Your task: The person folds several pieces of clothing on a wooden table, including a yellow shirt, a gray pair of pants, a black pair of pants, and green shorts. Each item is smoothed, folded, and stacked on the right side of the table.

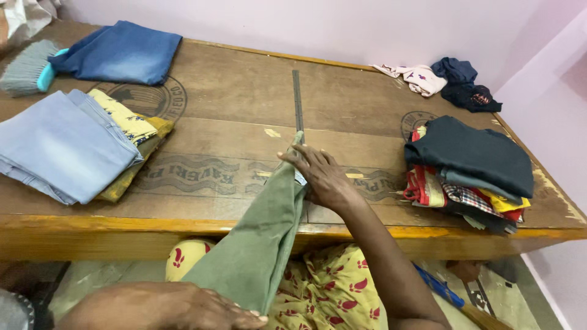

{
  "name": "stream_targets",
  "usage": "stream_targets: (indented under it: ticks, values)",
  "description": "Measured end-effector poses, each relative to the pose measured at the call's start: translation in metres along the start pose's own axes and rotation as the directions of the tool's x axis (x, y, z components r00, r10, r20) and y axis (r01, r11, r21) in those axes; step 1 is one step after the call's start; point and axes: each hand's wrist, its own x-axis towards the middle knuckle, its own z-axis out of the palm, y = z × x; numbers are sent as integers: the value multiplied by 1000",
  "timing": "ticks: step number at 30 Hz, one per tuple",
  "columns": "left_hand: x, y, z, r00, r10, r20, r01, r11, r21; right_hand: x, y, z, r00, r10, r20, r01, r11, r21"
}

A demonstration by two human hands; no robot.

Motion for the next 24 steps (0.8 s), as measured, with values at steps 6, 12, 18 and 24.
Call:
stream_targets:
  ticks: [6,12,18,24]
  values:
    - [-48,-54,-43,980,-21,199,-20,979,205,-8,23,23,952,82,295,-20,979,-205]
    - [-94,-109,-72,925,133,-357,-64,978,199,-31,53,48,965,22,262,-10,999,-49]
    - [-65,-60,-136,435,28,-900,503,822,268,-19,92,-12,975,69,-212,-76,997,-28]
    - [-15,-74,-148,412,435,-801,494,632,597,-57,102,-39,896,168,-412,-287,925,-247]
